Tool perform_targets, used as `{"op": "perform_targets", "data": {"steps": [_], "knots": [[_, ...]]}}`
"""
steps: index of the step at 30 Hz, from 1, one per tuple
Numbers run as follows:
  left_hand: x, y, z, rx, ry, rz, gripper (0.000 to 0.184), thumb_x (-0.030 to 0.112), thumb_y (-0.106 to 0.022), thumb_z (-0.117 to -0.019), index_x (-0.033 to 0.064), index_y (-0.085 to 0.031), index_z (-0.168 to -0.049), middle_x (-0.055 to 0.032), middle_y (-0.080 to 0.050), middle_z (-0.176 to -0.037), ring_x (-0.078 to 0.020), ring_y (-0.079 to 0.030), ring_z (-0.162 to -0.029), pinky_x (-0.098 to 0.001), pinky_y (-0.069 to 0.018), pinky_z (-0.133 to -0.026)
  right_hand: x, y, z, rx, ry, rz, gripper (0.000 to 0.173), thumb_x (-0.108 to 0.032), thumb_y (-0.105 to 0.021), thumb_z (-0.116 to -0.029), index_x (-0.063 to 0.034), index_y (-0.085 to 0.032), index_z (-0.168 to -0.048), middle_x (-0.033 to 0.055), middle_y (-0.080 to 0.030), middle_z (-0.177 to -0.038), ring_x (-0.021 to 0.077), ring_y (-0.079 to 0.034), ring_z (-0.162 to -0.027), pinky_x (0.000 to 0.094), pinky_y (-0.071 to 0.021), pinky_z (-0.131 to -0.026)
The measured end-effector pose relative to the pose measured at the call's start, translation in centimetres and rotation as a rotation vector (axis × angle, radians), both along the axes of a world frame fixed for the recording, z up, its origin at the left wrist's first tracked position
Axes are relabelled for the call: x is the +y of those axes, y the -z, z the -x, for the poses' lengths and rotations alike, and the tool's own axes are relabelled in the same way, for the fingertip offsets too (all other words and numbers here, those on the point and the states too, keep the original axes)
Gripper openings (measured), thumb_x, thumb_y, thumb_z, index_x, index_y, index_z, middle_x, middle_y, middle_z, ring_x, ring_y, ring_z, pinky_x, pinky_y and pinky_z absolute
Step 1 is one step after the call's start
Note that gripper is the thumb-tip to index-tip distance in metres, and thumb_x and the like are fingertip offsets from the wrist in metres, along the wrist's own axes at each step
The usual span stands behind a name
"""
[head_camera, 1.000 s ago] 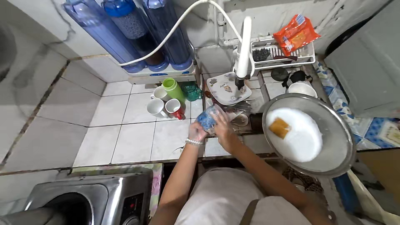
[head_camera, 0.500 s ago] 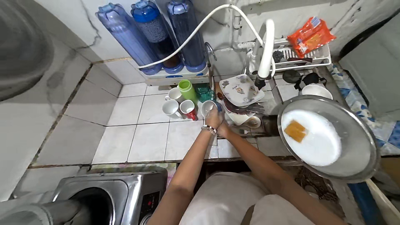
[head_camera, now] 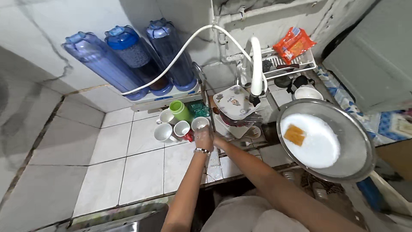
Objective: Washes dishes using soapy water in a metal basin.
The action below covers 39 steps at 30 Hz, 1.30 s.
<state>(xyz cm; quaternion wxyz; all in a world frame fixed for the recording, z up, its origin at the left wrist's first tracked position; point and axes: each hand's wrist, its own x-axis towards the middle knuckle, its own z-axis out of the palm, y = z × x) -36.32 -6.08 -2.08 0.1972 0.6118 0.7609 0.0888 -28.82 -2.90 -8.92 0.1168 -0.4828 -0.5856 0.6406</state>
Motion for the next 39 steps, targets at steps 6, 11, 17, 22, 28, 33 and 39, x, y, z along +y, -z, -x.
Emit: {"op": "perform_targets", "data": {"steps": [6, 11, 17, 22, 28, 33, 39], "knots": [[-7.6, 7.1, 1.5, -0.353, -0.240, -0.701, 0.060, 0.019, -0.063, -0.0924, -0.0200, -0.045, -0.135, -0.0430, -0.045, -0.140, -0.0551, -0.044, -0.134, -0.0561, -0.0360, -0.115, 0.9, -1.6, -1.2, -0.041, -0.131, 0.002, 0.056, -0.005, -0.069, -0.0942, 0.0070, -0.045, -0.144, 0.0274, -0.061, -0.125, 0.0308, -0.065, -0.103, 0.0443, -0.0538, -0.090], [-13.8, 10.3, 3.8, -0.080, -0.592, -0.259, 0.073, 0.036, -0.058, -0.0990, -0.0159, -0.039, -0.146, -0.0433, -0.024, -0.156, -0.0604, -0.021, -0.147, -0.0686, -0.0195, -0.118, -0.2, -4.3, -10.4, -0.108, 0.006, 0.006, 0.075, -0.015, -0.073, -0.0951, 0.0042, -0.029, -0.153, 0.0263, -0.061, -0.131, 0.0295, -0.066, -0.115, 0.0416, -0.0541, -0.099], [-13.2, 12.1, 5.1, 0.162, -0.550, -0.078, 0.081, 0.046, -0.048, -0.1025, -0.0138, -0.027, -0.154, -0.0368, -0.022, -0.162, -0.0503, -0.020, -0.153, -0.0716, -0.0153, -0.118, -1.2, -4.5, -22.7, -0.156, 0.466, -0.248, 0.051, -0.013, -0.061, -0.1018, 0.0105, -0.044, -0.143, 0.0289, -0.054, -0.141, 0.0308, -0.059, -0.125, 0.0394, -0.0500, -0.105], [-9.7, 12.2, 1.4, 0.114, -0.322, -0.148, 0.077, 0.041, -0.049, -0.1024, -0.0143, -0.030, -0.153, -0.0365, -0.027, -0.160, -0.0509, -0.025, -0.151, -0.0683, -0.0175, -0.120, -2.5, -4.6, -23.7, -0.107, 0.459, -0.272, 0.065, -0.010, -0.068, -0.0964, 0.0103, -0.035, -0.149, 0.0314, -0.041, -0.153, 0.0340, -0.049, -0.138, 0.0391, -0.0476, -0.110], [-5.3, 12.2, -5.0, -0.042, -0.173, -0.132, 0.073, 0.033, -0.050, -0.1042, -0.0144, -0.027, -0.154, -0.0380, -0.025, -0.160, -0.0519, -0.025, -0.150, -0.0611, -0.0189, -0.123, -3.2, -5.4, -24.9, -0.121, 0.397, -0.276, 0.075, -0.009, -0.067, -0.0960, 0.0096, -0.025, -0.155, 0.0323, -0.030, -0.160, 0.0328, -0.037, -0.149, 0.0375, -0.0353, -0.121], [-5.0, 11.5, -10.6, -0.475, 0.110, -0.177, 0.055, 0.020, -0.041, -0.1081, -0.0117, -0.034, -0.153, -0.0329, -0.034, -0.159, -0.0443, -0.034, -0.149, -0.0488, -0.0282, -0.124, -4.2, -5.8, -26.7, -0.163, 0.302, -0.314, 0.078, -0.014, -0.069, -0.0966, 0.0097, -0.024, -0.156, 0.0314, -0.027, -0.162, 0.0338, -0.035, -0.150, 0.0374, -0.0335, -0.122], [-3.4, 8.7, -14.8, -0.518, 0.119, -0.163, 0.033, 0.014, -0.053, -0.1035, -0.0105, -0.068, -0.120, -0.0280, -0.068, -0.121, -0.0395, -0.067, -0.115, -0.0491, -0.0502, -0.105, -5.1, -5.9, -31.7, -0.128, 0.386, -0.314, 0.079, -0.013, -0.063, -0.0976, 0.0114, -0.018, -0.157, 0.0329, -0.025, -0.163, 0.0344, -0.032, -0.152, 0.0368, -0.0326, -0.122]]}}
